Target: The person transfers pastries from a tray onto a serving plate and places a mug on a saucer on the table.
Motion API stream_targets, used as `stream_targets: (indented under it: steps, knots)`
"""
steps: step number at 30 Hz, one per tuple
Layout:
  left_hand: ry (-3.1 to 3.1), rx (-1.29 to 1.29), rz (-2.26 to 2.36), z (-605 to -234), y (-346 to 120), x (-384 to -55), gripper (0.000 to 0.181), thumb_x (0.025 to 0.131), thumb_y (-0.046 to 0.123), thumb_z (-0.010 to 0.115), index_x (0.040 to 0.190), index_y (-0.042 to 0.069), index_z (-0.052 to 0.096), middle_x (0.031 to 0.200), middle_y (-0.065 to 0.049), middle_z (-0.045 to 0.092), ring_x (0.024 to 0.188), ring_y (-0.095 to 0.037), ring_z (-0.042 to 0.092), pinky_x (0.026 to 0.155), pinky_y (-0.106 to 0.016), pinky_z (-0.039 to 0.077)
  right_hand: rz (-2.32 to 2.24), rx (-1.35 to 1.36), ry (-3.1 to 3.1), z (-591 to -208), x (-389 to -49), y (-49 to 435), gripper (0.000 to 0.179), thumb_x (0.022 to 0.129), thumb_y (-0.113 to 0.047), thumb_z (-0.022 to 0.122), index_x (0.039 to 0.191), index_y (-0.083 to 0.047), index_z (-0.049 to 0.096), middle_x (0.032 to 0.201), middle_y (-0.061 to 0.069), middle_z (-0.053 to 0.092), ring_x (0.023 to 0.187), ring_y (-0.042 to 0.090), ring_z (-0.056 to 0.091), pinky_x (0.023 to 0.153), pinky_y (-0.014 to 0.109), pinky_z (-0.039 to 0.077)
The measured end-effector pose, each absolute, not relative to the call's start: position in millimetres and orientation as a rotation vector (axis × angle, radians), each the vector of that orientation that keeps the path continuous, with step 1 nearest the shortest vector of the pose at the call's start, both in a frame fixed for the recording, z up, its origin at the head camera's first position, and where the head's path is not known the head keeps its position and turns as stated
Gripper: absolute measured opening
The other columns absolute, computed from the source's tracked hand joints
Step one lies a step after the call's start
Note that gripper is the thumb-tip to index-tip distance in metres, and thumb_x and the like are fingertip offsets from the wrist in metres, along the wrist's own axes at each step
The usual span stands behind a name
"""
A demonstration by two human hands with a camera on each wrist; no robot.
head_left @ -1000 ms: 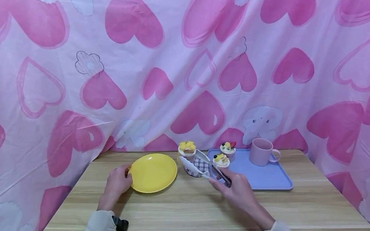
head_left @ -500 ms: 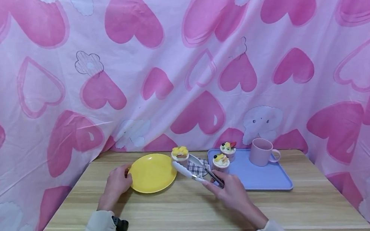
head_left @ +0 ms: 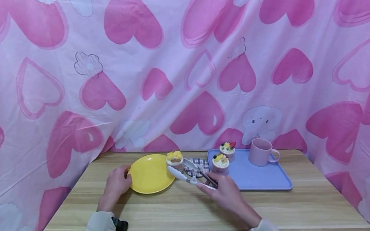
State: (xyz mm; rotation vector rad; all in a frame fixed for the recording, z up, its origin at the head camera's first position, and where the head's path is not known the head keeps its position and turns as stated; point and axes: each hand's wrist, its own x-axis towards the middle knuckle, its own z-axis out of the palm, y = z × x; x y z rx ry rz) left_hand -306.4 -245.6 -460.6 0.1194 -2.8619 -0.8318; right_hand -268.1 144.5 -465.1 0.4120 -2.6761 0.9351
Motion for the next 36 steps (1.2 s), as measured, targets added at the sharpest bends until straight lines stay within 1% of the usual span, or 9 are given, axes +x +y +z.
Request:
stream_targets:
  steps: [4, 9, 13, 17, 22, 25, 30, 34, 36]
  knots:
    - [-2.864, 0.125, -0.832, -459, -246, -307, 0.047, 0.095, 0.009, 0.056, 0.140, -0.003, 0.053, 0.127, -0.025, 0.063, 0.102, -0.033, 0.059, 0.096, -0.054, 0.053, 0.912, 0.424, -2.676, -464, -268, 141, 0.068, 0.081, -0.068, 0.069, 0.128, -0.019, 0.070, 0.103, -0.002, 0.073, 0.086, 0.011, 0.061, 0.075, 0.033, 0.053]
    - [-2.864, 0.121, -0.834, -459, -246, -307, 0.047, 0.094, 0.008, 0.057, 0.140, -0.003, 0.054, 0.127, -0.026, 0.063, 0.101, -0.034, 0.058, 0.096, -0.054, 0.053, 0.898, 0.420, -2.672, -463, -268, 138, 0.067, 0.080, -0.067, 0.070, 0.125, -0.018, 0.071, 0.100, -0.003, 0.074, 0.089, 0.012, 0.064, 0.081, 0.037, 0.056]
    - [-2.863, 0.120, -0.836, -458, -246, -306, 0.047, 0.094, 0.008, 0.056, 0.140, -0.003, 0.053, 0.128, -0.025, 0.063, 0.102, -0.033, 0.058, 0.097, -0.054, 0.053, 0.901, 0.439, -2.669, -465, -270, 139, 0.064, 0.080, -0.066, 0.071, 0.123, -0.019, 0.072, 0.093, -0.005, 0.073, 0.084, 0.010, 0.062, 0.077, 0.034, 0.055]
    - [-2.858, 0.107, -0.830, -458, -247, -306, 0.048, 0.094, 0.008, 0.056, 0.140, -0.004, 0.054, 0.128, -0.027, 0.063, 0.104, -0.035, 0.059, 0.097, -0.056, 0.052, 0.922, 0.429, -2.673, -466, -273, 139, 0.065, 0.079, -0.064, 0.073, 0.126, -0.019, 0.071, 0.092, -0.005, 0.073, 0.082, 0.009, 0.060, 0.075, 0.032, 0.053]
    - [-2.844, 0.084, -0.819, -459, -248, -305, 0.047, 0.093, 0.008, 0.057, 0.139, -0.005, 0.054, 0.127, -0.027, 0.063, 0.105, -0.037, 0.059, 0.098, -0.058, 0.052, 0.937, 0.404, -2.687, -466, -277, 136, 0.065, 0.079, -0.062, 0.075, 0.126, -0.017, 0.071, 0.087, -0.004, 0.070, 0.077, 0.011, 0.057, 0.068, 0.028, 0.048]
    - [-2.829, 0.072, -0.806, -460, -248, -306, 0.047, 0.093, 0.008, 0.057, 0.138, -0.005, 0.055, 0.127, -0.027, 0.064, 0.108, -0.039, 0.060, 0.099, -0.058, 0.051, 0.938, 0.414, -2.694, -466, -279, 132, 0.061, 0.079, -0.061, 0.075, 0.121, -0.017, 0.073, 0.079, -0.006, 0.066, 0.071, 0.010, 0.054, 0.060, 0.024, 0.043]
    - [-2.851, 0.095, -0.820, -461, -248, -307, 0.048, 0.094, 0.008, 0.056, 0.140, -0.005, 0.053, 0.130, -0.028, 0.062, 0.109, -0.038, 0.059, 0.100, -0.059, 0.050, 0.947, 0.445, -2.709, -468, -282, 126, 0.042, 0.081, -0.062, 0.073, 0.099, -0.024, 0.073, 0.068, -0.010, 0.056, 0.061, 0.008, 0.047, 0.050, 0.023, 0.036]
    - [-2.858, 0.101, -0.832, -461, -246, -306, 0.048, 0.094, 0.008, 0.056, 0.140, -0.005, 0.053, 0.130, -0.028, 0.062, 0.107, -0.037, 0.059, 0.099, -0.058, 0.051, 0.948, 0.463, -2.708, -471, -283, 122, 0.039, 0.082, -0.062, 0.072, 0.096, -0.025, 0.072, 0.068, -0.012, 0.056, 0.060, 0.007, 0.047, 0.051, 0.023, 0.037]
    - [-2.854, 0.096, -0.833, -461, -245, -307, 0.048, 0.094, 0.008, 0.056, 0.140, -0.005, 0.053, 0.130, -0.028, 0.062, 0.107, -0.037, 0.060, 0.099, -0.058, 0.051, 0.953, 0.455, -2.715, -472, -284, 120, 0.045, 0.082, -0.063, 0.072, 0.102, -0.023, 0.073, 0.070, -0.012, 0.057, 0.062, 0.008, 0.048, 0.053, 0.023, 0.039]
